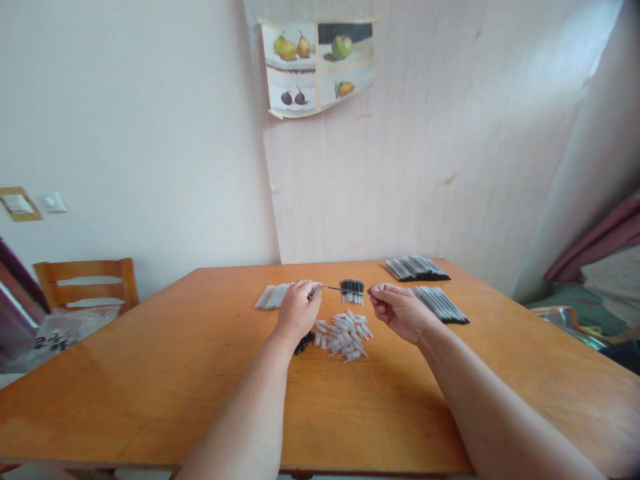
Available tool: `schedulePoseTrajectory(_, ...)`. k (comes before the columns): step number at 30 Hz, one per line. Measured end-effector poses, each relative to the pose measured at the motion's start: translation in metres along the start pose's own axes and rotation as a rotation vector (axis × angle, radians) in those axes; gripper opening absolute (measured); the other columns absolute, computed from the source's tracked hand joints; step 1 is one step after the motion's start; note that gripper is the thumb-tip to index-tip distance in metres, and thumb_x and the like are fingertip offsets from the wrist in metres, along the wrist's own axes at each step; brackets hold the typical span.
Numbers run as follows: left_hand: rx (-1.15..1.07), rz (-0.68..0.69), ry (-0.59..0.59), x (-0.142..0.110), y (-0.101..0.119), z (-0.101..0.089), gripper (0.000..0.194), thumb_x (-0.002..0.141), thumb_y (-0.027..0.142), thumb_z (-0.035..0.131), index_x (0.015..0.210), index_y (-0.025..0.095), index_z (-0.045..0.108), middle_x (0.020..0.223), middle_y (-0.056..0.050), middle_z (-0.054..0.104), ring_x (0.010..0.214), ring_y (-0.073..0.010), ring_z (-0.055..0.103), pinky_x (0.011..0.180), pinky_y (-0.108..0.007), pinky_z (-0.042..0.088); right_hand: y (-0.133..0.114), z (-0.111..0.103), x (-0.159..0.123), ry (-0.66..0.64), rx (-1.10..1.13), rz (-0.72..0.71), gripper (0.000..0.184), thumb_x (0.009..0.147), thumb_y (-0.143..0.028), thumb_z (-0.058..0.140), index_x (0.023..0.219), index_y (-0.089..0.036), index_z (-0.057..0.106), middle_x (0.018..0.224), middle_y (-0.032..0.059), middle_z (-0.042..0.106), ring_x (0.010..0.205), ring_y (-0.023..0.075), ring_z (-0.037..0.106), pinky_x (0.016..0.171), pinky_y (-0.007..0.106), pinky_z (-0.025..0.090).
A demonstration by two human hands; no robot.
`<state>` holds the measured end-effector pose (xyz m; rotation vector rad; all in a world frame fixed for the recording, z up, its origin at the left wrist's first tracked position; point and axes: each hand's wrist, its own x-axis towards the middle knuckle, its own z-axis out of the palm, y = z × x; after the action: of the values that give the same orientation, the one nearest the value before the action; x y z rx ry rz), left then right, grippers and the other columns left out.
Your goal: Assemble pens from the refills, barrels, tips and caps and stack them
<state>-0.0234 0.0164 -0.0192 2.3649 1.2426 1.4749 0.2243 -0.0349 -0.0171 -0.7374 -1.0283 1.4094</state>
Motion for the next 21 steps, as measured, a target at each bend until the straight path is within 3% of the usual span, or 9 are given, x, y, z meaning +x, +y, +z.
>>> schedulePoseTrajectory(10,0.072,0.041,-0.035,-0.001,-0.0003,-0.0004,0.02,0.087,0.022,0.053,0.097,0.024,0.07,0.099,-0.007,0.07,0.099,-0.0213,0.063,0.09,-0.037,0.049,0.0008,0.0011,-0.0003,0.006,-0.025,0.007,0.025,0.069,-0.032,0.081,0.076,-0.016,0.063,0.067,-0.0012,0.056,0.054,0.0058,0.042,0.046,0.019,0.028)
schedulePoseTrajectory(21,0.234,0.102,-0.206,-0.0033,0.008,-0.0021,0.025,0.084,0.015,0.051,0.097,0.021,0.071,0.097,-0.007,0.068,0.097,-0.0207,0.061,0.085,-0.034,0.049,-0.0043,0.0016,-0.0003,0.087,-0.025,-0.008,0.027,0.066,-0.031,0.081,0.073,-0.015,0.06,0.064,-0.0015,0.055,0.052,0.0051,0.04,0.044,0.019,0.024)
